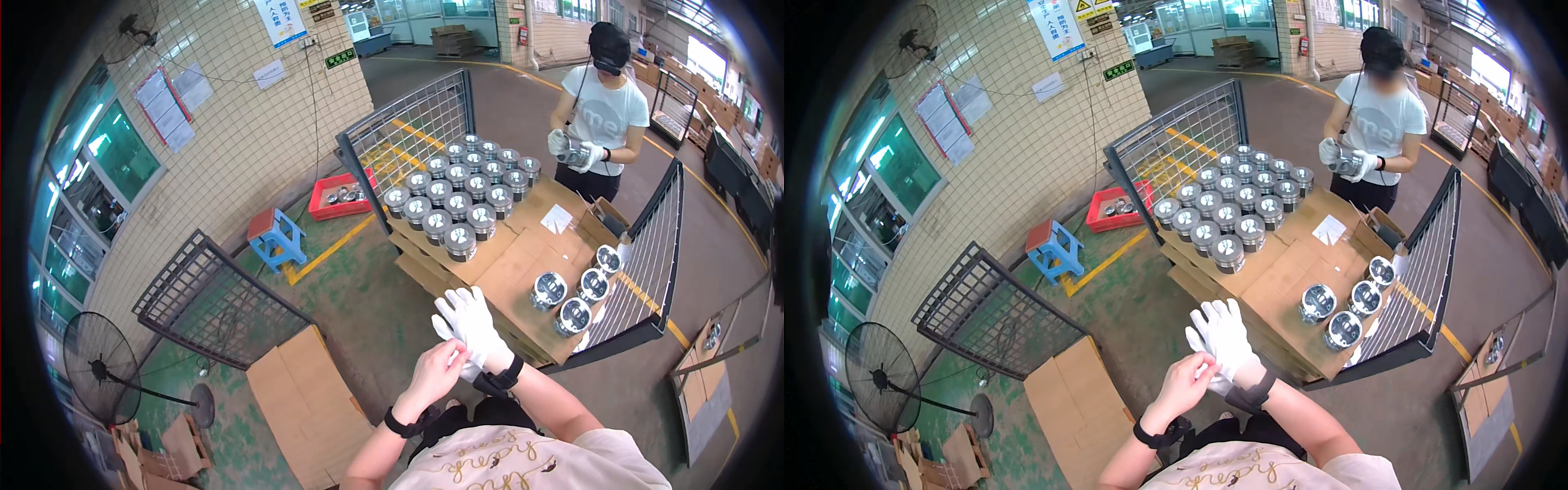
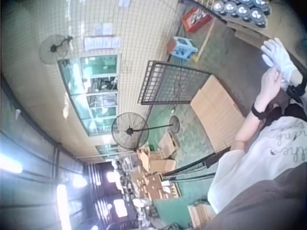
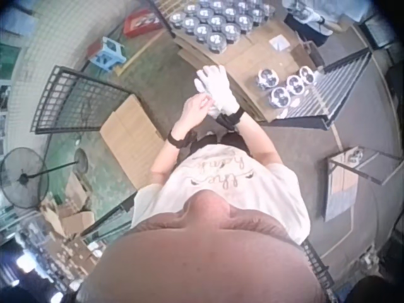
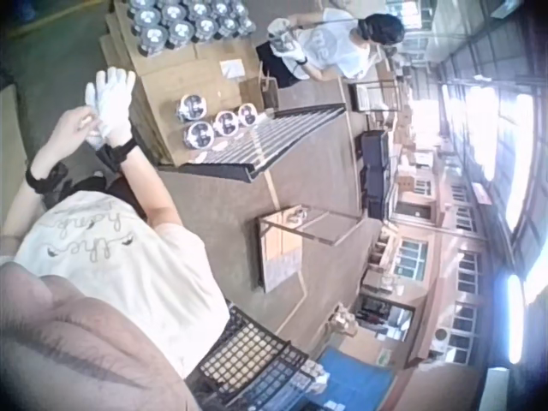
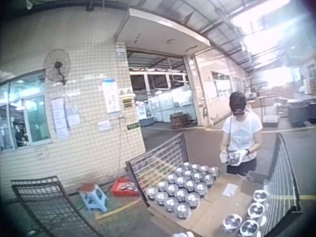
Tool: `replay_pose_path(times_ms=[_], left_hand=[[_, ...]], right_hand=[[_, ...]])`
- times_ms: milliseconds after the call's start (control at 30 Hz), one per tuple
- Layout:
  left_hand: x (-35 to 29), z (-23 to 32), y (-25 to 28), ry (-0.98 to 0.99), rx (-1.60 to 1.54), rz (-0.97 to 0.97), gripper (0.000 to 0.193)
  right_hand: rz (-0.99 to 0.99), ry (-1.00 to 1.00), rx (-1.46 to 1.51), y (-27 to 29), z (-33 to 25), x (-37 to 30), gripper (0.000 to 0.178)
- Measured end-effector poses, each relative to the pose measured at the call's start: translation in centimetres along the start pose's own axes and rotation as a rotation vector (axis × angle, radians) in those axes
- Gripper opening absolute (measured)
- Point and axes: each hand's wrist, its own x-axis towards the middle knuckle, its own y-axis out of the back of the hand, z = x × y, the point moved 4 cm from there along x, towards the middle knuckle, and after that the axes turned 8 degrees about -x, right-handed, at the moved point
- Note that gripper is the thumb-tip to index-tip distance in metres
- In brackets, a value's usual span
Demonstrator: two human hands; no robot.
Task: The recorder retrieves items from industrial shelving, prepares a testing solution in a bowl, and then puts on gloves to inspect metallic piston parts at a workstation.
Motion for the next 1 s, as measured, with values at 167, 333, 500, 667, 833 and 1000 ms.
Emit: replay_pose_path(times_ms=[167,333,500,667,833,1000], left_hand=[[1.0,2.0,1.3,-0.011,0.207,0.037,0.025],[2.9,2.9,-0.4,-0.011,0.250,0.054,0.035],[4.1,1.0,-2.9,-0.164,0.412,0.011,0.018],[3.8,1.7,-3.2,-0.206,0.268,-0.145,0.009],[3.1,1.4,-3.9,-0.262,0.104,-0.205,0.011],[2.5,-1.2,-2.0,-0.036,0.099,-0.147,0.009]], right_hand=[[-0.105,0.096,-0.020,-0.6,-0.4,1.1,0.036],[-0.206,0.176,-0.185,-5.5,-0.8,1.2,0.021],[-0.023,0.201,-0.239,-10.8,0.2,-0.7,0.016],[-0.102,0.305,-0.006,-8.2,-0.2,0.0,0.011],[-0.027,0.372,0.219,-6.0,0.3,0.1,0.015],[-0.067,0.383,0.231,-8.0,1.0,-1.2,0.021]])
